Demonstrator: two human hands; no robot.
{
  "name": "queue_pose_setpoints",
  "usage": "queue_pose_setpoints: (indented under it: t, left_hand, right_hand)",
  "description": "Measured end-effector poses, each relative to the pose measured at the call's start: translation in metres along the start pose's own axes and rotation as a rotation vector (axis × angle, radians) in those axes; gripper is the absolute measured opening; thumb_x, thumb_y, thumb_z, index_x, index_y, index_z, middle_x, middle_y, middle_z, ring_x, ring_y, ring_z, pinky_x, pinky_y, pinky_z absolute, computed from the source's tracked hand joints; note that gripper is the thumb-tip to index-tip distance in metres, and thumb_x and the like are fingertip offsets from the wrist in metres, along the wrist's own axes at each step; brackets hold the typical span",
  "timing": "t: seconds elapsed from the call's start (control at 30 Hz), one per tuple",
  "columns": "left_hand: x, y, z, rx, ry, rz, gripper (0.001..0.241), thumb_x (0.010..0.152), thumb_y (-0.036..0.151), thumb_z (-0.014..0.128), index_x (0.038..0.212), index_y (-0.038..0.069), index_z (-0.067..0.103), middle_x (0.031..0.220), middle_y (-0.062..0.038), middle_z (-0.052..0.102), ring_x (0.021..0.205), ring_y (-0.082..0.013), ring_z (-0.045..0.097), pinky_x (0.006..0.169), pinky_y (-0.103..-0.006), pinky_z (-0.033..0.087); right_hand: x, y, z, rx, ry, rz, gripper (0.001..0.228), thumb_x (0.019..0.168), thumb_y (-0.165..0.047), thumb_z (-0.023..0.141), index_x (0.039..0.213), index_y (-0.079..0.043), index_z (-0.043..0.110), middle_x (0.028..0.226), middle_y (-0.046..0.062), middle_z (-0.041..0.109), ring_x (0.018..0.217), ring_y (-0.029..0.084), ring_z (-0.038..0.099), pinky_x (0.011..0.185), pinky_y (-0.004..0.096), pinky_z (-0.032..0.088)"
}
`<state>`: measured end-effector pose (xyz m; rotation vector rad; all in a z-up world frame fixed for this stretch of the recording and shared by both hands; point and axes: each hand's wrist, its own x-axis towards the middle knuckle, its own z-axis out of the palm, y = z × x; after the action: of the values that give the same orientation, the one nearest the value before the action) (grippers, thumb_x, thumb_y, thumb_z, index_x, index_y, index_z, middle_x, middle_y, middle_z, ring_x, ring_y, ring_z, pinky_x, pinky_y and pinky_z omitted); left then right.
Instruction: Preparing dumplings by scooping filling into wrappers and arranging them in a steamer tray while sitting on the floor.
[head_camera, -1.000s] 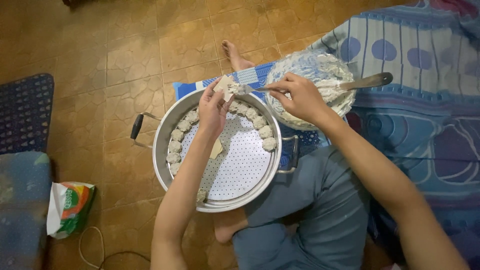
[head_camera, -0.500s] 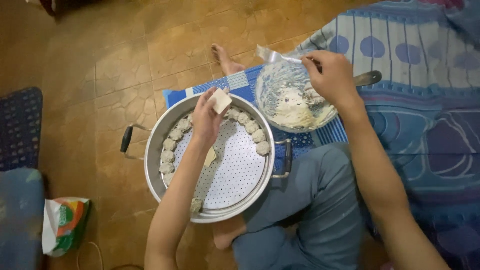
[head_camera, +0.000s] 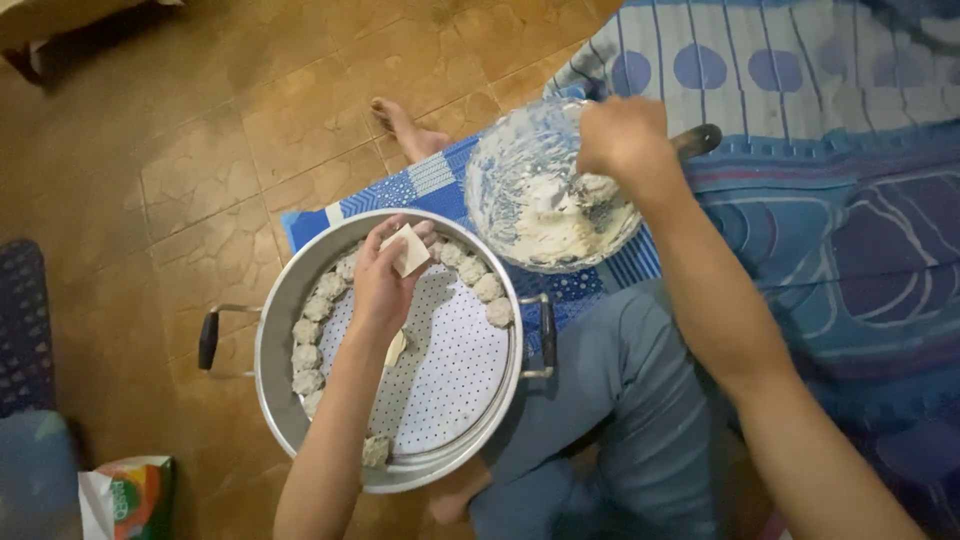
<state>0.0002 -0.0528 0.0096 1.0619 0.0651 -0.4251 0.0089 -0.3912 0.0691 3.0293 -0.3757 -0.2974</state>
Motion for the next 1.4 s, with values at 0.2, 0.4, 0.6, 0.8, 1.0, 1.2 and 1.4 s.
queue_pose_setpoints:
  t: [0.2,0.4,0.6,0.8,1.0,1.2,1.4]
  left_hand:
    - [0.006,-0.007,-0.001,0.014,0.015,-0.021,0.04,0.101,0.002,0.04,0.141,0.006,0.043,0.14,-0.03,0.055,0.128,-0.0432,0.057,0.106,-0.0557,0.05]
    - [0.005,-0.007,0.0,0.029,-0.02,-0.032,0.039,0.1,0.004,0.041,0.139,0.005,0.043,0.14,-0.029,0.056,0.129,-0.0409,0.058,0.105,-0.0537,0.051]
    - [0.003,-0.006,0.0,0.035,-0.047,-0.023,0.041,0.1,0.005,0.045,0.141,0.006,0.042,0.139,-0.028,0.058,0.127,-0.0395,0.059,0.104,-0.0526,0.052]
    - [0.006,-0.01,-0.005,0.02,-0.038,-0.016,0.045,0.099,0.005,0.046,0.144,0.005,0.038,0.14,-0.029,0.056,0.128,-0.0408,0.059,0.105,-0.0517,0.052]
    - [0.008,-0.014,-0.01,0.017,-0.04,-0.013,0.048,0.099,0.005,0.048,0.145,0.005,0.035,0.14,-0.03,0.056,0.128,-0.041,0.059,0.105,-0.0527,0.051]
    - [0.006,-0.01,-0.007,0.006,-0.034,-0.012,0.049,0.098,0.007,0.05,0.145,0.007,0.035,0.14,-0.03,0.056,0.128,-0.0419,0.059,0.105,-0.0519,0.052]
    - [0.002,0.002,-0.002,-0.023,-0.03,-0.044,0.052,0.092,0.002,0.043,0.143,0.003,0.035,0.138,-0.028,0.054,0.124,-0.0351,0.061,0.096,-0.0426,0.056]
  right_hand:
    - [0.016,0.011,0.036,0.083,-0.07,0.034,0.03,0.084,-0.024,0.061,0.097,-0.007,0.083,0.093,0.019,0.08,0.096,0.044,0.075,0.083,0.057,0.056]
    - [0.002,-0.009,0.02,0.09,0.034,-0.083,0.02,0.084,-0.012,0.063,0.08,-0.004,0.081,0.074,0.018,0.076,0.081,0.041,0.077,0.074,0.05,0.059]
    - [0.011,-0.017,0.033,0.075,0.096,-0.176,0.022,0.082,-0.007,0.061,0.066,-0.003,0.075,0.059,0.017,0.068,0.063,0.037,0.073,0.063,0.047,0.058]
    - [0.011,-0.021,0.033,0.153,0.069,-0.201,0.022,0.081,-0.008,0.06,0.064,-0.003,0.074,0.058,0.019,0.066,0.064,0.042,0.072,0.064,0.052,0.057]
    - [0.004,-0.024,0.026,0.26,0.04,-0.204,0.026,0.085,-0.013,0.065,0.061,-0.008,0.075,0.061,0.021,0.067,0.066,0.045,0.072,0.069,0.054,0.055]
    - [-0.002,-0.008,0.027,0.273,0.124,-0.154,0.019,0.087,-0.023,0.069,0.085,-0.01,0.083,0.081,0.024,0.075,0.085,0.049,0.073,0.073,0.057,0.057]
    - [-0.011,0.001,0.021,0.159,0.239,-0.088,0.019,0.086,-0.034,0.075,0.092,-0.019,0.084,0.077,0.01,0.076,0.066,0.033,0.07,0.064,0.044,0.054]
